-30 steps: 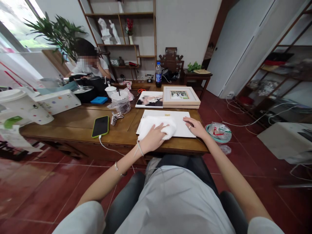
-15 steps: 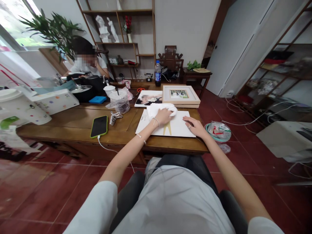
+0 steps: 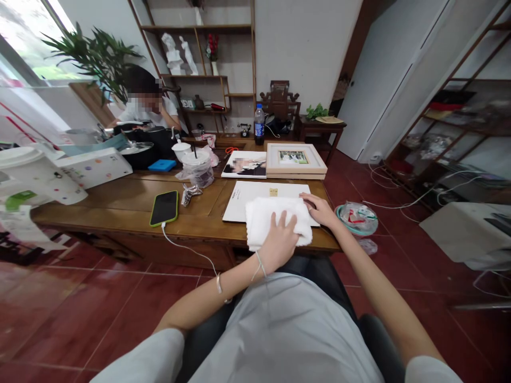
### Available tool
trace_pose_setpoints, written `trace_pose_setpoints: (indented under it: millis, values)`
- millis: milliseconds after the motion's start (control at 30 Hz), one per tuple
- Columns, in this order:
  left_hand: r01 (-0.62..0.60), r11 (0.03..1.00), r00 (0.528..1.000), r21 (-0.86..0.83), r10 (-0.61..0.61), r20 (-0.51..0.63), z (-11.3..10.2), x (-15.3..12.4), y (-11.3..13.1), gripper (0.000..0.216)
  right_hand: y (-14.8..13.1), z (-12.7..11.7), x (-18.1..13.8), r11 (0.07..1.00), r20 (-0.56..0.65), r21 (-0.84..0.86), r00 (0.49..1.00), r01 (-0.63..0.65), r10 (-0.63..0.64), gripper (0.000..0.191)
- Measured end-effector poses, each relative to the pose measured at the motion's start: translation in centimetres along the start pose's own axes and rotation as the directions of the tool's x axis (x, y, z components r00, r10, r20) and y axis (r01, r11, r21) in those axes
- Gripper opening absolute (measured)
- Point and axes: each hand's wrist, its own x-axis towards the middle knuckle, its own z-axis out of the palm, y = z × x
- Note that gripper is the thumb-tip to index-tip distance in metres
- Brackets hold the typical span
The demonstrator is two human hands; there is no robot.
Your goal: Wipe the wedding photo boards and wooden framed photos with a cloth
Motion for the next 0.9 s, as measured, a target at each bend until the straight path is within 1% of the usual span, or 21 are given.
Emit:
trace_pose_setpoints:
  millis: [100, 200, 300, 400, 533, 633, 700, 800, 900]
  values:
    - [-0.007, 1.0, 1.0, -0.023, 0.007, 0.009, -0.2, -0.5, -0.1, 0.029, 0.1, 0.0, 0.0, 1.0, -0.006, 0.01, 1.0, -0.001, 0.001, 0.032]
    - [-0.015, 0.999, 0.999, -0.052, 0.017, 0.036, -0.3, 0.6, -1.6, 0.033, 0.1, 0.0, 0.0, 1.0, 0.0, 0.011, 1.0, -0.01, 0.01, 0.033]
    - [0.009, 0.998, 0.999, -0.066, -0.005, 0.052, -0.1, 2.9, -3.5, 0.036, 0.0, 0.0, 0.0, 1.0, 0.0, 0.01, 1.0, -0.022, 0.022, 0.033]
    - [0.056, 0.997, 0.996, -0.047, -0.053, 0.068, 0.5, 6.0, -5.2, 0.035, -0.2, 0.0, -0.1, 0.999, -0.005, 0.016, 1.0, -0.028, 0.028, 0.033]
    - [0.133, 0.99, 0.985, -0.039, -0.128, 0.115, 1.3, 9.5, -6.4, 0.038, -0.6, -0.2, -0.1, 1.0, 0.004, -0.001, 1.0, -0.01, 0.01, 0.035]
    - [0.168, 0.985, 0.979, -0.035, -0.163, 0.123, 1.7, 10.4, -5.9, 0.038, -0.8, -0.4, -0.1, 1.0, -0.06, -0.014, 0.998, -0.022, 0.021, 0.039]
    - [0.153, 0.988, 0.984, -0.015, -0.151, 0.098, 1.8, 10.0, -4.8, 0.036, -1.0, -0.5, -0.1, 1.0, -0.125, 0.004, 0.992, -0.03, 0.031, 0.041]
    - [0.083, 0.997, 0.996, 0.002, -0.083, 0.044, 1.5, 8.0, -2.5, 0.036, -1.0, -0.6, -0.1, 0.999, -0.181, 0.039, 0.983, -0.029, 0.036, 0.039]
    - [-0.003, 1.0, 1.0, -0.012, 0.004, 0.03, 0.6, 4.9, 0.1, 0.035, -1.1, -0.6, -0.1, 0.996, -0.2, 0.074, 0.978, -0.047, 0.061, 0.038]
